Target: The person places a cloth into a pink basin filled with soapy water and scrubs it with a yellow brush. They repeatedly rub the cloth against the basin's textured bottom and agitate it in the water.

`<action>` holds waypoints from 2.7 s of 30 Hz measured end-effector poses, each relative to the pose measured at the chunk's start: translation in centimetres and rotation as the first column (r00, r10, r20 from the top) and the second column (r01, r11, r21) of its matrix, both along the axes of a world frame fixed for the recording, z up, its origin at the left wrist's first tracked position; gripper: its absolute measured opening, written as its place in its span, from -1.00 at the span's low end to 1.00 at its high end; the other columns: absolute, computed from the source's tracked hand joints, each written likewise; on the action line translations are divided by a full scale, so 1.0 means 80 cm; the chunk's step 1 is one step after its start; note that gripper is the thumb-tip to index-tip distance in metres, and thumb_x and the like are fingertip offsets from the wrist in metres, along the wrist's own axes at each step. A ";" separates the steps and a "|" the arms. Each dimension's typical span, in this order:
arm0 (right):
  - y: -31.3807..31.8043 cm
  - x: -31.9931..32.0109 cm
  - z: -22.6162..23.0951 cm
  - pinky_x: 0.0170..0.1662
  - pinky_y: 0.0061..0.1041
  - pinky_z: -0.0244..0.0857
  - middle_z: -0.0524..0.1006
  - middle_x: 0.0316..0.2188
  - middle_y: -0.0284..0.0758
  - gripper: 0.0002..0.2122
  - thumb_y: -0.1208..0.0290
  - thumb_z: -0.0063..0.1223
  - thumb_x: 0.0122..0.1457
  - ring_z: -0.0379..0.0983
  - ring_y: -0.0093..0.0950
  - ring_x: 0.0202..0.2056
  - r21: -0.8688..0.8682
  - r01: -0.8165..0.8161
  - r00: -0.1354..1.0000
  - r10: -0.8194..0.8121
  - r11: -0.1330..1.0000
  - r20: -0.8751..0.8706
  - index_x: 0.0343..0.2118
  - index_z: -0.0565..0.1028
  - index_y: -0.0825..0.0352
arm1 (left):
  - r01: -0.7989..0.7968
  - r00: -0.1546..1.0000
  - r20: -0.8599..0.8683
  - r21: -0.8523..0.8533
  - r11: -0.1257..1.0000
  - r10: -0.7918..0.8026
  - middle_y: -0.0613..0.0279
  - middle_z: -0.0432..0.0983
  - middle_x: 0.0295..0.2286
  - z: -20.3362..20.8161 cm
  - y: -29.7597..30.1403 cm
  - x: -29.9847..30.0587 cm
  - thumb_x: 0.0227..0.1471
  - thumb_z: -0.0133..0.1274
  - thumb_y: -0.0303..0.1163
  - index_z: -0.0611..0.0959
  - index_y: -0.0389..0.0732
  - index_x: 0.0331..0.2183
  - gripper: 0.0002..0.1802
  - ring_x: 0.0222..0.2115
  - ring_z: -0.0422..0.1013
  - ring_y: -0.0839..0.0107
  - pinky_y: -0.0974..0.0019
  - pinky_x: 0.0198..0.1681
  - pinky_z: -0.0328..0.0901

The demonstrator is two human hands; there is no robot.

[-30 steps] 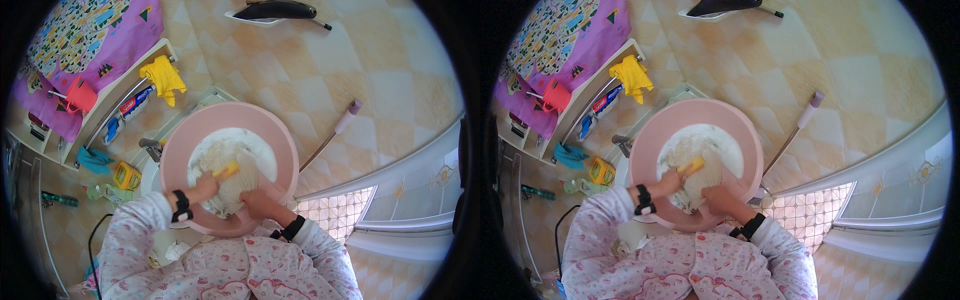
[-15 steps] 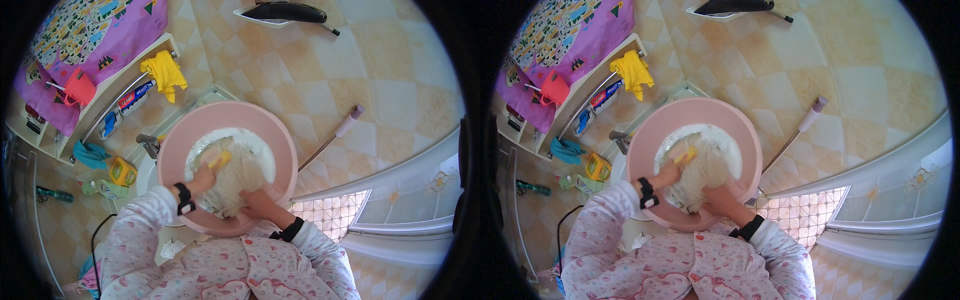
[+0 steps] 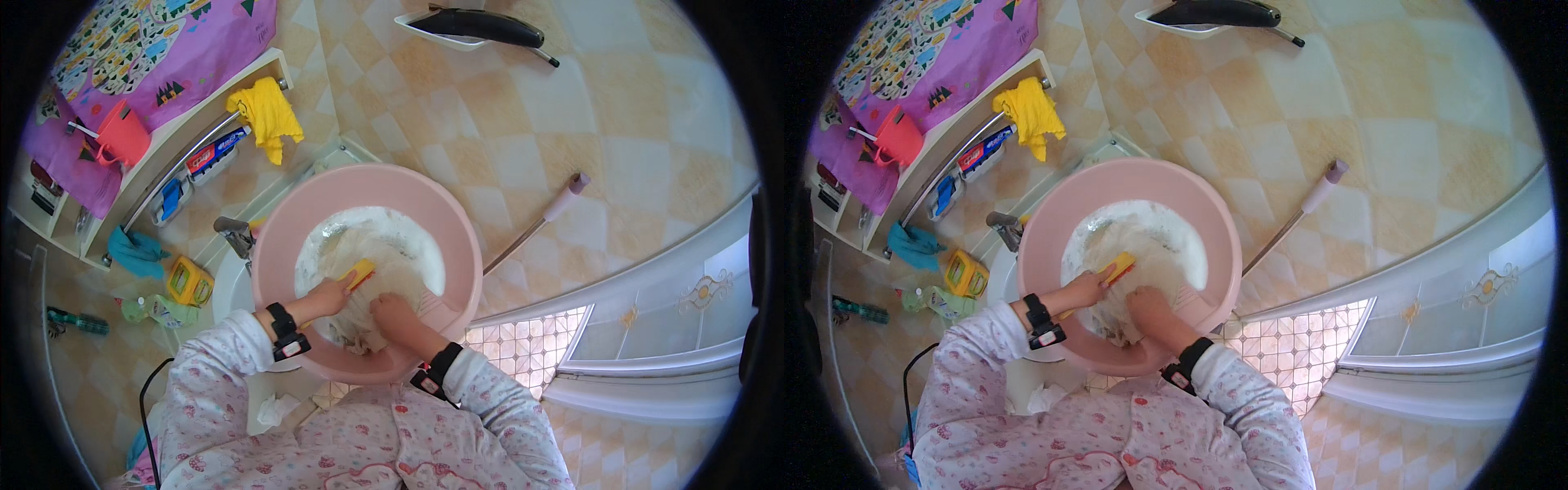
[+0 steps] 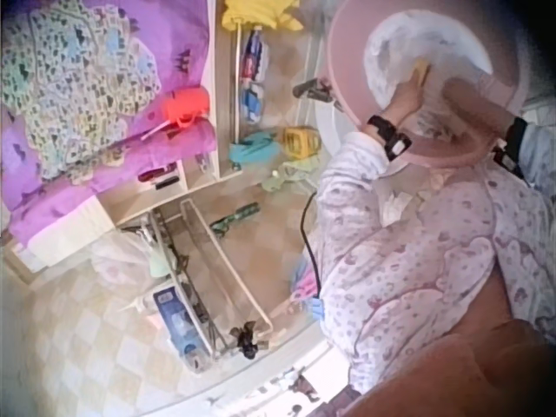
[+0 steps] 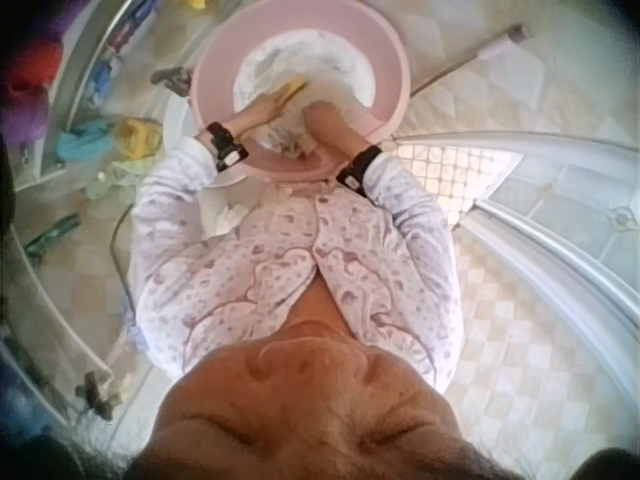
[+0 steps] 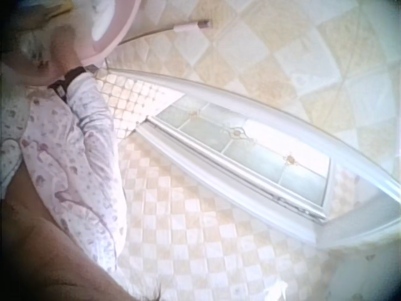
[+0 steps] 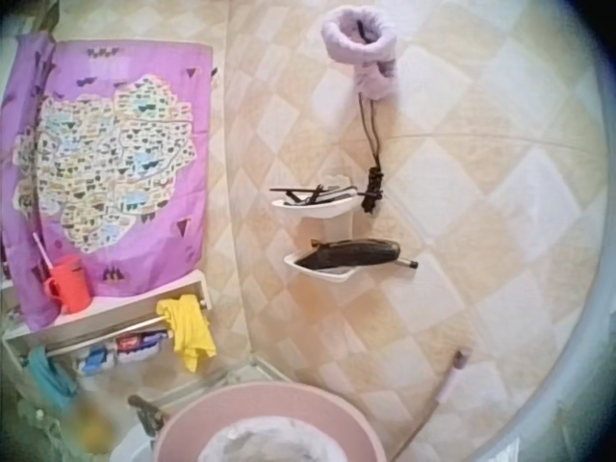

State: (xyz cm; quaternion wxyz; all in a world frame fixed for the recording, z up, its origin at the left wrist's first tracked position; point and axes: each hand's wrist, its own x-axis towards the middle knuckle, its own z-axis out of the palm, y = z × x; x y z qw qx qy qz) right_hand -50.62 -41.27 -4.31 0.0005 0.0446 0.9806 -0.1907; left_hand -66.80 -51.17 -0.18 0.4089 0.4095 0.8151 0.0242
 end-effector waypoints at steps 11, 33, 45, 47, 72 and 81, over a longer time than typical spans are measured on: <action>0.003 0.042 0.037 -0.29 -0.35 0.30 0.44 -0.41 -0.15 -0.80 0.37 0.05 -0.12 0.38 -0.28 -0.38 0.007 -0.015 0.945 0.016 1.000 -0.327 -0.44 0.47 0.38 | 0.026 0.988 -0.152 0.202 0.979 0.005 -0.21 0.31 -0.30 -0.038 -0.019 0.029 0.14 -0.23 -0.21 0.03 0.33 0.18 -0.40 -0.32 0.35 -0.09 0.04 -0.22 0.26; 0.026 0.021 0.002 -0.17 -0.35 0.22 0.45 -0.41 -0.22 -0.86 0.43 0.11 -0.19 0.35 -0.26 -0.25 -0.060 -0.315 0.936 0.299 0.947 -0.183 -0.49 0.52 0.28 | 0.132 0.983 -0.161 0.260 0.957 -0.092 -0.20 0.26 -0.33 -0.012 -0.037 0.028 0.11 -0.15 -0.29 0.03 0.23 0.19 -0.35 -0.36 0.34 -0.02 0.16 -0.24 0.27; 0.010 0.021 0.014 -0.23 -0.35 0.24 0.44 -0.52 -0.15 -0.91 0.51 -0.03 -0.14 0.39 -0.22 -0.36 0.050 -0.227 0.958 0.232 0.973 -0.169 -0.54 0.47 0.38 | 0.029 0.994 -0.104 0.123 0.992 -0.016 -0.25 0.25 -0.31 -0.012 -0.044 0.010 0.12 -0.17 -0.25 0.02 0.27 0.19 -0.36 -0.37 0.36 -0.06 0.12 -0.23 0.27; 0.000 0.026 0.017 -0.25 -0.33 0.25 0.44 -0.53 -0.13 -0.91 0.50 -0.05 -0.14 0.39 -0.20 -0.38 -0.006 -0.254 0.959 0.251 0.967 -0.131 -0.55 0.45 0.39 | 0.021 0.998 -0.061 0.170 0.985 -0.011 -0.24 0.25 -0.31 -0.008 -0.050 0.016 0.12 -0.17 -0.26 0.04 0.24 0.19 -0.37 -0.35 0.35 -0.05 0.13 -0.22 0.26; 0.031 0.029 0.015 -0.27 -0.24 0.28 0.44 -0.46 -0.10 -0.90 0.58 -0.08 -0.08 0.41 -0.12 -0.35 -0.294 -0.096 0.981 0.041 0.951 -0.189 -0.44 0.35 0.37 | 0.245 0.913 -0.371 0.171 0.954 -0.168 -0.11 0.29 -0.30 -0.038 0.029 -0.009 0.09 -0.22 -0.33 0.16 0.31 0.15 -0.41 -0.33 0.35 -0.01 0.10 -0.24 0.26; 0.008 0.047 0.036 -0.28 -0.25 0.30 0.47 -0.45 -0.14 -0.84 0.50 0.02 -0.13 0.44 -0.16 -0.35 -0.263 -0.254 0.967 0.239 0.931 -0.090 -0.43 0.38 0.36 | 0.276 0.940 -0.264 0.221 0.935 -0.214 -0.13 0.32 -0.33 -0.028 0.035 0.016 0.08 -0.21 -0.31 0.16 0.36 0.14 -0.41 -0.39 0.36 -0.06 0.07 -0.34 0.30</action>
